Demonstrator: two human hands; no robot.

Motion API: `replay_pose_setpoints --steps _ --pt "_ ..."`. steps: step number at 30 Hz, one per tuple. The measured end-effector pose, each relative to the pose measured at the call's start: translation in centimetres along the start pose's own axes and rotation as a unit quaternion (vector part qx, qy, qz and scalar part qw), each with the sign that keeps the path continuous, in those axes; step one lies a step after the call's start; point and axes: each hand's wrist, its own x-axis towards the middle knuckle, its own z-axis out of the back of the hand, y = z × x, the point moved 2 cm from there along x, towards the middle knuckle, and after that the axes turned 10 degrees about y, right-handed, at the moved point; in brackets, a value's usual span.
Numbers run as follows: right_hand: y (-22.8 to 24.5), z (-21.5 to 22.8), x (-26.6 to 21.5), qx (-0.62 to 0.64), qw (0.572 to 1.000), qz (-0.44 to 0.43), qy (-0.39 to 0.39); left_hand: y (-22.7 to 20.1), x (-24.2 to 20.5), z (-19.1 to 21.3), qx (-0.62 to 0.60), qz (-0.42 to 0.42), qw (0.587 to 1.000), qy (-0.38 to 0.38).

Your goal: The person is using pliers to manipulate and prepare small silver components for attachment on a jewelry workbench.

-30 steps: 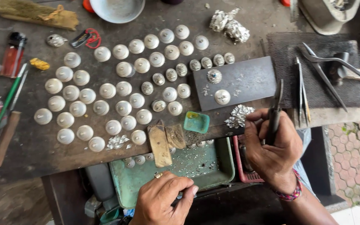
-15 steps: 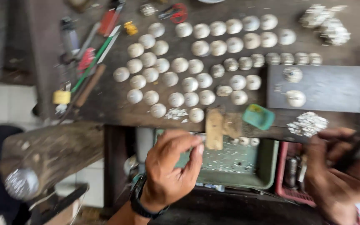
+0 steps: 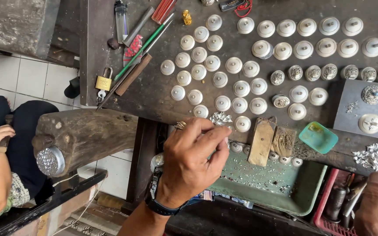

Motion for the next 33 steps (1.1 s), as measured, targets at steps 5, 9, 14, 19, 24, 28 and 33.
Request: replay_pose_setpoints --steps 5,9,14,19,24,28,33 --pt "6.8 1.9 -2.2 0.001 0.998 0.062 -0.003 -0.1 -0.1 -0.3 0.047 0.0 0.998 0.041" --pt "10.6 3.1 -2.5 0.049 0.998 -0.026 -0.008 -0.5 -0.1 -0.2 0.057 -0.005 0.997 0.048" --pt "11.6 3.0 -2.5 0.169 0.975 0.137 -0.041 -0.5 -0.2 -0.5 0.077 -0.026 0.995 0.054" --pt "13.0 3.1 -3.3 0.135 0.935 0.315 -0.089 -2.6 -0.3 0.0 -0.155 -0.042 0.983 0.085" --pt "14.7 3.3 -5.0 0.089 0.914 0.396 0.008 -4.4 -2.1 -2.2 -0.579 0.113 0.767 0.253" --pt "15.3 2.9 -5.6 0.12 0.895 0.427 0.039 -4.9 -3.0 -4.0 -0.638 0.149 0.703 0.276" --pt "14.7 2.5 -5.9 0.099 0.885 0.451 0.053 -4.9 -3.5 -4.5 -0.577 0.164 0.761 0.247"
